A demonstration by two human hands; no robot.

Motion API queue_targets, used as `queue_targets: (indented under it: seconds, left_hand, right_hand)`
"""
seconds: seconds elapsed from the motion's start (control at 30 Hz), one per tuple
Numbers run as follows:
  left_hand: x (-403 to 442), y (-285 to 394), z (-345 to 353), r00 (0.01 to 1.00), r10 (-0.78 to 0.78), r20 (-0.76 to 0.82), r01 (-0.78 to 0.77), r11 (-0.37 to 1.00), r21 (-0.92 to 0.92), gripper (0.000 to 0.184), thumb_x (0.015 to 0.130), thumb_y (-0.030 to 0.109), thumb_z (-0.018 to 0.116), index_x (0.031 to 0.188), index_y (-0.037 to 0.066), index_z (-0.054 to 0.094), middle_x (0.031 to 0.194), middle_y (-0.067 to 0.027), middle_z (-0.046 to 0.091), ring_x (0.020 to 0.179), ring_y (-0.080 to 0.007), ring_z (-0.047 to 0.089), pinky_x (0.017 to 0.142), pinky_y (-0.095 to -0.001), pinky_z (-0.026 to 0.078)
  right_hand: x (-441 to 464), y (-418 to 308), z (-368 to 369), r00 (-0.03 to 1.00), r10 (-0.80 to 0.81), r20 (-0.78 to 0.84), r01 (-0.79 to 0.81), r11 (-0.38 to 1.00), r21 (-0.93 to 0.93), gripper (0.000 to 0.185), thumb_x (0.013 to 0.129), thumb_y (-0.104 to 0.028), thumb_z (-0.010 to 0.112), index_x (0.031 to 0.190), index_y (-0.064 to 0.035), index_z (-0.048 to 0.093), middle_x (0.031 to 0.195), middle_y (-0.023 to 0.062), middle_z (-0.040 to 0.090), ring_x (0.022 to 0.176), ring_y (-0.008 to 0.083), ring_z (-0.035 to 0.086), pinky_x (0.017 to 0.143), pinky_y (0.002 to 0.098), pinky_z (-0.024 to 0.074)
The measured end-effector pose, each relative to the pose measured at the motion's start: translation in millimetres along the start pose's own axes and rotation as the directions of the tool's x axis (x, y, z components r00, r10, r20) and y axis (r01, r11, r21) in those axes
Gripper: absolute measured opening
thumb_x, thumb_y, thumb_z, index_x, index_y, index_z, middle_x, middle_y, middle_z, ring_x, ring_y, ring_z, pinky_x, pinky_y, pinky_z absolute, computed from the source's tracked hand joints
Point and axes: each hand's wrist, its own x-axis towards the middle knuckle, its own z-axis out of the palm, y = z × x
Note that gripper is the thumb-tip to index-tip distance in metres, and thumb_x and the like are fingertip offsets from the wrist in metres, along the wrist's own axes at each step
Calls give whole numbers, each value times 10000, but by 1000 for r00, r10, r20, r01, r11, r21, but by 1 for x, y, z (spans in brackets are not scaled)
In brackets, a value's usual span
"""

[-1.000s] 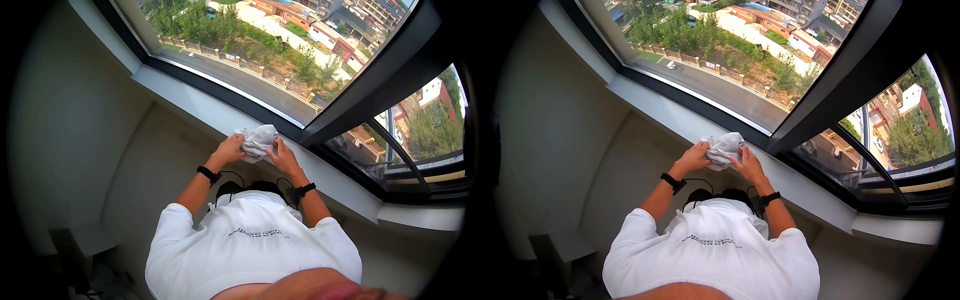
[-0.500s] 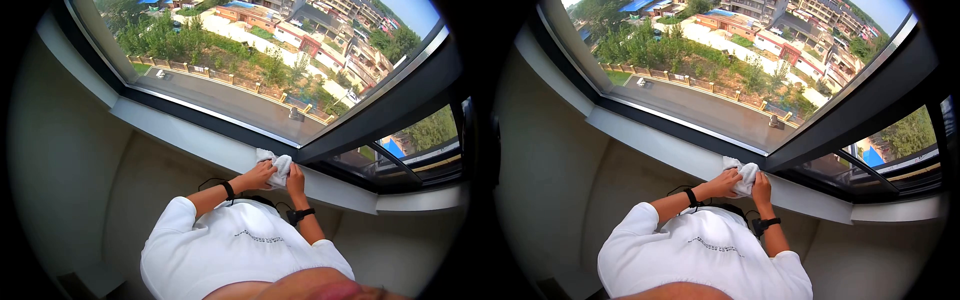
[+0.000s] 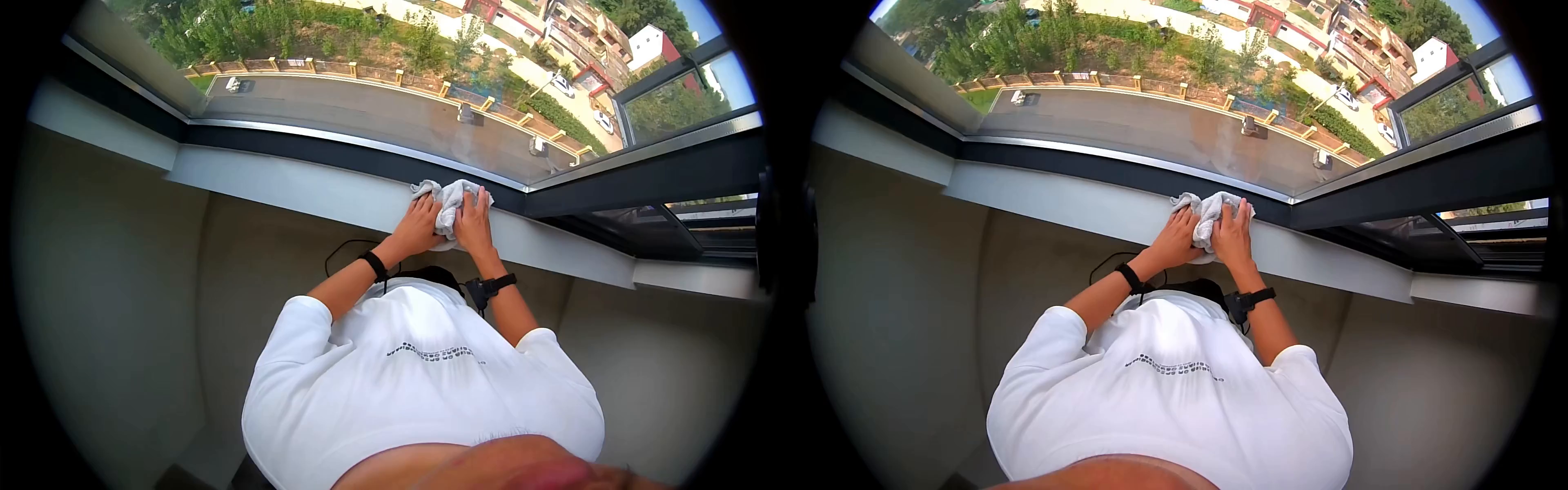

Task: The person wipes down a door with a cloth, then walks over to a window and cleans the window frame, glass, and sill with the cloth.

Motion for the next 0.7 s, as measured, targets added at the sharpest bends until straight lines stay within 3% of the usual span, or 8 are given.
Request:
queue_targets:
  seconds: [0.1,0.13,0.23,0.4,0.5,0.57,0.63,0.7]
  left_hand:
    - [-22,-19,-25,998,-65,-26,66,997,51,770,694,245,797,1317,-9,423,1413,-311,427,1380,-508,343,1170,-550,263]
    - [-29,-27,-27,998,-50,-49,53,996,67,753,674,287,827,1258,-2,447,1355,-284,455,1367,-465,369,1144,-534,293]
    - [-37,-35,-35,998,-56,-41,59,996,60,755,674,289,826,1257,-3,445,1325,-273,469,1348,-465,386,1143,-538,292]
    - [-9,-20,-38,994,92,-57,-84,987,135,675,672,241,809,1199,-10,471,1329,-291,499,1344,-458,419,1153,-510,308]
    - [24,-14,-20,976,137,170,-173,961,218,624,637,170,806,1154,1,500,1301,-284,530,1330,-443,450,1145,-491,327]
    - [44,10,-13,966,176,189,-217,950,224,646,586,80,771,1164,-3,494,1248,-255,552,1306,-432,467,1134,-467,351]
    - [65,26,14,942,211,260,-275,930,245,645,592,87,774,1170,4,499,1260,-251,555,1305,-412,480,1126,-447,364]
    - [80,42,39,928,265,262,-330,912,246,646,597,92,779,1176,14,503,1256,-245,560,1289,-400,496,1119,-446,368]
  right_hand:
    - [10,-40,16,997,-48,52,35,973,227,457,907,-58,565,1320,94,445,1452,411,323,1337,588,362,1131,564,351]
    - [9,-51,19,997,-48,67,28,963,268,452,905,-54,556,1316,105,454,1459,384,343,1341,562,376,1112,532,392]
    - [14,-53,28,990,-142,12,132,945,300,429,905,-47,554,1300,101,475,1467,371,342,1338,546,392,1102,515,409]
    - [17,-15,6,988,-154,-25,153,935,319,380,877,-19,611,1249,22,545,1464,234,434,1248,446,537,979,466,519]
    - [0,14,-4,998,-53,-19,56,937,345,383,849,28,609,1229,21,558,1444,213,459,1244,437,538,985,463,514]
    - [-15,29,-13,999,12,-51,8,931,365,384,844,46,600,1225,24,559,1424,215,480,1234,435,543,990,450,505]
    - [-35,49,-27,991,110,-77,-68,905,419,370,844,54,593,1213,29,565,1406,220,499,1236,444,533,1000,442,486]
    - [-61,66,-36,978,197,-62,-156,901,404,503,840,-4,639,1320,17,487,1382,243,509,1256,461,507,1033,450,452]
